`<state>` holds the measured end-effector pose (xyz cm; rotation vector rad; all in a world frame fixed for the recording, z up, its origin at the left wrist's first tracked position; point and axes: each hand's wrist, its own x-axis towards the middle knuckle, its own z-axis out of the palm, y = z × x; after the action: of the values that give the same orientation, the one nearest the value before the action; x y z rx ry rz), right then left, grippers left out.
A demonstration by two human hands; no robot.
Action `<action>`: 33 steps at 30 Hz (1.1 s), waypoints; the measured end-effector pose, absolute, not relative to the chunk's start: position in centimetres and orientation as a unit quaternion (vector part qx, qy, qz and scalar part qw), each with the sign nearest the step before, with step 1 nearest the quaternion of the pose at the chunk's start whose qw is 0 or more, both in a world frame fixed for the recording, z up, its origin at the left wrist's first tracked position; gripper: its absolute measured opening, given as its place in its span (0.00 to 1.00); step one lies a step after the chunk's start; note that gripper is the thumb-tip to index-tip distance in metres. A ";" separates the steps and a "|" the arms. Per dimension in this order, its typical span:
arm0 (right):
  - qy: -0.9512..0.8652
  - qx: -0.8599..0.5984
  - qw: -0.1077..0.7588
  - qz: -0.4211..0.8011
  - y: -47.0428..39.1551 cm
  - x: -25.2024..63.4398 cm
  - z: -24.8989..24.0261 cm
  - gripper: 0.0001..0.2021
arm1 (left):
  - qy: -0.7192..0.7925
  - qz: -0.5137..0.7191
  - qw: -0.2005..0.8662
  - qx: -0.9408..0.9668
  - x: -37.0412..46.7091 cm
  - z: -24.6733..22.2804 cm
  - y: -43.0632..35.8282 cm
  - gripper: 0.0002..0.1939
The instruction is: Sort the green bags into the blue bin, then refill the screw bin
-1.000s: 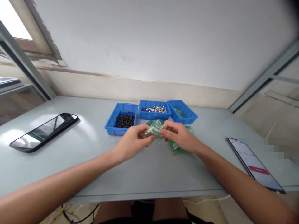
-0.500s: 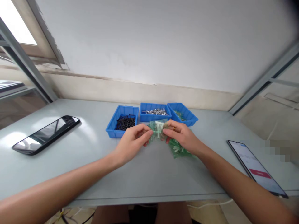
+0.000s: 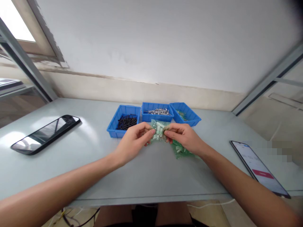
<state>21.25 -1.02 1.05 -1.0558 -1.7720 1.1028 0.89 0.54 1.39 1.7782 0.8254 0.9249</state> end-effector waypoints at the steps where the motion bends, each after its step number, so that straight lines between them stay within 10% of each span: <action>1: -0.697 -0.415 0.394 0.432 -1.0 21.2 1.1 0.07 | 0.336 0.379 0.466 0.725 0.9 1.4 0.5 0.11; 33: -0.727 -0.448 0.324 0.408 -1.7 20.8 1.2 0.10 | 0.338 0.330 0.502 0.724 1.1 1.3 0.5 0.08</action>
<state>20.76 -1.74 1.23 -1.1738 -1.9065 1.0691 1.06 0.46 1.28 1.7506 0.8164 0.7978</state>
